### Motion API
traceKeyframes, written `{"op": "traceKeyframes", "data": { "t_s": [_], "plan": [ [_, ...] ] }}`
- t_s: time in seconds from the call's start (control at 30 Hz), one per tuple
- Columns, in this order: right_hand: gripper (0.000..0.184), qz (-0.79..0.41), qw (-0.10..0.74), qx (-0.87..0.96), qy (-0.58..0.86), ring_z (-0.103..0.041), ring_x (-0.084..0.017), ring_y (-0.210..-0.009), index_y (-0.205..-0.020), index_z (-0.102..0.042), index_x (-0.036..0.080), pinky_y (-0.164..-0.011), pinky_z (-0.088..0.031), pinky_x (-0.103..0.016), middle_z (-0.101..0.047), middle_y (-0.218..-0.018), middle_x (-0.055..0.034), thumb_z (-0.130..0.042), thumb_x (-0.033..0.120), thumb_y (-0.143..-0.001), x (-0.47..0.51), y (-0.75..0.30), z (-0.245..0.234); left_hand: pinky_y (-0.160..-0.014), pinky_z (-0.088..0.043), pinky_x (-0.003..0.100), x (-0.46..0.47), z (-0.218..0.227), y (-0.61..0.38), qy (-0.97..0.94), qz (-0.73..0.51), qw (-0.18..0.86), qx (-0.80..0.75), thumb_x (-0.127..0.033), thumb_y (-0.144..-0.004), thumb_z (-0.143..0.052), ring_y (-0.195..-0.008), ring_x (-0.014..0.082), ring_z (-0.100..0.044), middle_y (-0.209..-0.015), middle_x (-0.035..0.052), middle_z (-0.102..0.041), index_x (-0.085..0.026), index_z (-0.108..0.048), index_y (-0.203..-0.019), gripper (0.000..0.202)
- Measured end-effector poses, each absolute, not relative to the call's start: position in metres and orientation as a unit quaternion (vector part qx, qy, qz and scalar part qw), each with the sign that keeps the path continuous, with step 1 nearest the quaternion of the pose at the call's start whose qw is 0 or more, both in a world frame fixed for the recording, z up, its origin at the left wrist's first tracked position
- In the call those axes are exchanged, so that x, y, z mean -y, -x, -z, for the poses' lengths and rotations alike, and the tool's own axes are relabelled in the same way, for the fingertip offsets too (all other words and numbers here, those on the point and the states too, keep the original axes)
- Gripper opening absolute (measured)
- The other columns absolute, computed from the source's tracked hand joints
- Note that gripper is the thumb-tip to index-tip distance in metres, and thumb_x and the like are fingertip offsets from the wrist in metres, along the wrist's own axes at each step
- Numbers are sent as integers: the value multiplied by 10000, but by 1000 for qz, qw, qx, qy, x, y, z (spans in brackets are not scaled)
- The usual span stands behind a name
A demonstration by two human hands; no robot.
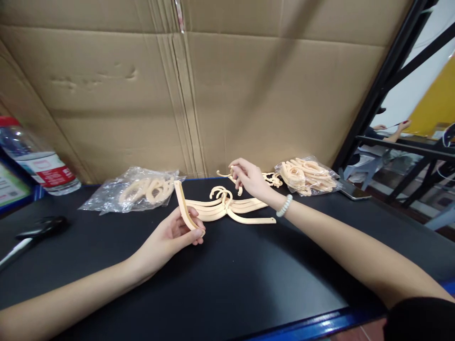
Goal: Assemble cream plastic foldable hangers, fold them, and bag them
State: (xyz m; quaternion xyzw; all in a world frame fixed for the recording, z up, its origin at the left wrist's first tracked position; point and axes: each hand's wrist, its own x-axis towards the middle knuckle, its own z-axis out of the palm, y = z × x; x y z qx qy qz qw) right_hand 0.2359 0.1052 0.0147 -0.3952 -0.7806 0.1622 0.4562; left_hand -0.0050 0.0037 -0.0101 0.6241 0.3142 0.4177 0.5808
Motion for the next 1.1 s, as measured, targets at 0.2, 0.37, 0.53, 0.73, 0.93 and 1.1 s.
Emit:
{"op": "traceKeyframes", "data": {
  "t_s": [0.2,0.37,0.53,0.73,0.93,1.1],
  "plan": [
    [257,-452,542,617,348,-672,-126,-597,-996,-601,179,-611,-564,-274,-677,-772,-19,-637,404,-877,-31,-227,-5,-701,-492,245,-4,9,6,-619,-408,588,-323,-145,-758,-751,-717,97,-592,-795,-42,-620,-194,-460,-982,370],
    [220,-511,493,638,300,-707,-150,-725,-964,-659,171,-659,-569,-274,-691,-887,-39,-715,331,-823,-10,-205,10,-794,-511,271,-4,8,7,-636,-402,570,-330,-129,-753,-744,-797,106,-609,-841,-41,-620,-196,-493,-958,331],
    [178,-494,463,657,332,-661,-129,-724,-901,-696,160,-666,-546,-279,-684,-934,-56,-668,330,-855,-13,-205,18,-790,-528,292,-4,9,7,-650,-381,562,-341,-154,-753,-733,-812,127,-633,-871,-26,-631,-190,-535,-913,258],
    [275,-557,488,585,331,-648,-106,-707,-989,-567,203,-711,-536,-263,-709,-852,-13,-747,262,-789,-15,-208,20,-781,-548,296,-3,8,6,-644,-374,566,-355,-166,-748,-731,-782,131,-659,-850,-15,-663,-178,-543,-875,228],
    [200,-588,483,554,339,-716,-166,-837,-847,-648,164,-776,-584,-298,-675,-948,-35,-777,285,-753,-15,-205,21,-776,-554,294,-3,7,6,-636,-380,567,-359,-171,-732,-742,-775,134,-670,-848,-20,-659,-176,-546,-841,225],
    [185,-592,480,557,329,-726,-185,-846,-814,-668,164,-767,-577,-292,-679,-844,-7,-803,244,-715,-14,-204,21,-774,-537,296,-5,9,7,-649,-366,566,-352,-225,-765,-734,-789,147,-674,-833,-13,-652,-174,-549,-796,195]
  ]
}}
